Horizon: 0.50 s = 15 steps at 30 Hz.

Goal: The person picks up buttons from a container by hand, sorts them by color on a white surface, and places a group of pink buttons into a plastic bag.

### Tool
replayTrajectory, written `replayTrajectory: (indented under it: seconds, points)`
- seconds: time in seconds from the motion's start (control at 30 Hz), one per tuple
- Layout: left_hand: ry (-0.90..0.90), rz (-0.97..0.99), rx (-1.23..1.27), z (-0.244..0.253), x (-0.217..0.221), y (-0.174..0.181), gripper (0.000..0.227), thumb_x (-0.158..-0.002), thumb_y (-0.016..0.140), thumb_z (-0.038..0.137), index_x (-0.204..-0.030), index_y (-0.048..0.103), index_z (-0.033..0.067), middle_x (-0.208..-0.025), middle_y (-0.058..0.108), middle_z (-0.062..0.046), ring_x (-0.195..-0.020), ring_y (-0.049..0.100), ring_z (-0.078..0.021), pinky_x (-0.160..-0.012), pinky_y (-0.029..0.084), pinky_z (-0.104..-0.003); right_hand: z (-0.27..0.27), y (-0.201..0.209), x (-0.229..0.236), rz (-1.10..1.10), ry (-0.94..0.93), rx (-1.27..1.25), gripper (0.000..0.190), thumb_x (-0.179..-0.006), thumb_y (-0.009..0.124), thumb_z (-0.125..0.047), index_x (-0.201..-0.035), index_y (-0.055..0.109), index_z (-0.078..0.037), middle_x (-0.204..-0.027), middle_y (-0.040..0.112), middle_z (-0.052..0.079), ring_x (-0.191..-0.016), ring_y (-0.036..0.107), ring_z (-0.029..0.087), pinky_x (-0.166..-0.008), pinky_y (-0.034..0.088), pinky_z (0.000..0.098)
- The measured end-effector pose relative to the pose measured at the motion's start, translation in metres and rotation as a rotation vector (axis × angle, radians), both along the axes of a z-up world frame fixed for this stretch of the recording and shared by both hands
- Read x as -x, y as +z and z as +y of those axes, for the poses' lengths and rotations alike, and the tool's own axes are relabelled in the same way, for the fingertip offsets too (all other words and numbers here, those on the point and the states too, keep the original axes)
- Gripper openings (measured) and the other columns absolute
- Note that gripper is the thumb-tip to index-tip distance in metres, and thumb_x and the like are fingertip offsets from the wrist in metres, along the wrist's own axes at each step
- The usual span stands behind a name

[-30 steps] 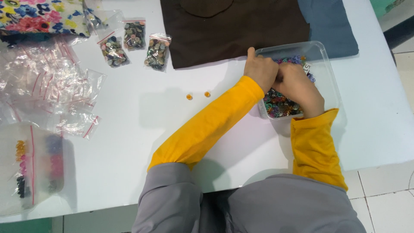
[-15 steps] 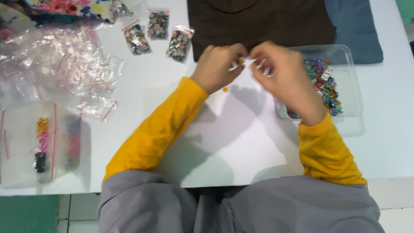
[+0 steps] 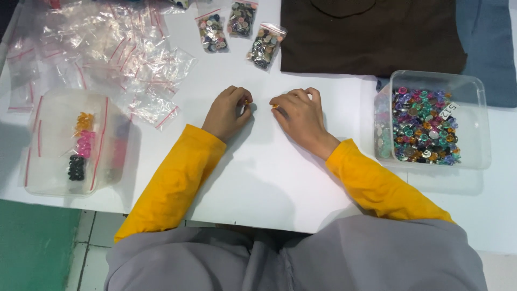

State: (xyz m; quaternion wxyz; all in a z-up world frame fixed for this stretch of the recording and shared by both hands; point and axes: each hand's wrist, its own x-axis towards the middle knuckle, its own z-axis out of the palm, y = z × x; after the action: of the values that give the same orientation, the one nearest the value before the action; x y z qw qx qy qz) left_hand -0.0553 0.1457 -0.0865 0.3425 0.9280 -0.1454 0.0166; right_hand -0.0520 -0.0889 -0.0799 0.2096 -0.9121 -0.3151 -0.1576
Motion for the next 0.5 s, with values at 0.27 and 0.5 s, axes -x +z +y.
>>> replayTrajectory:
  seconds: [0.27,0.5]
  points:
    - [0.018,0.025,0.147,-0.005,-0.007,-0.017,0.018,-0.095,0.074,0.017,-0.108,0.065,0.0092,-0.096,0.067,-0.010,-0.097,0.070,-0.0264,-0.092,0.057,-0.037,0.012,-0.003,-0.005,0.081,-0.028,-0.061,0.014,-0.093,0.081,-0.027,-0.102,0.075,-0.018,-0.089,0.075,0.001,-0.100,0.065,0.020,-0.106,0.022,0.0533]
    - [0.083,-0.057,-0.043,-0.014,-0.005,-0.026,0.022,-0.101,0.069,0.028,-0.110,0.066,0.0086,-0.098,0.069,-0.009,-0.097,0.071,-0.0216,-0.089,0.060,-0.030,0.013,0.001,-0.008,-0.007,-0.043,-0.019,0.025,-0.095,0.083,-0.036,-0.099,0.075,-0.013,-0.090,0.076,0.005,-0.104,0.063,0.024,-0.111,0.005,0.0668]
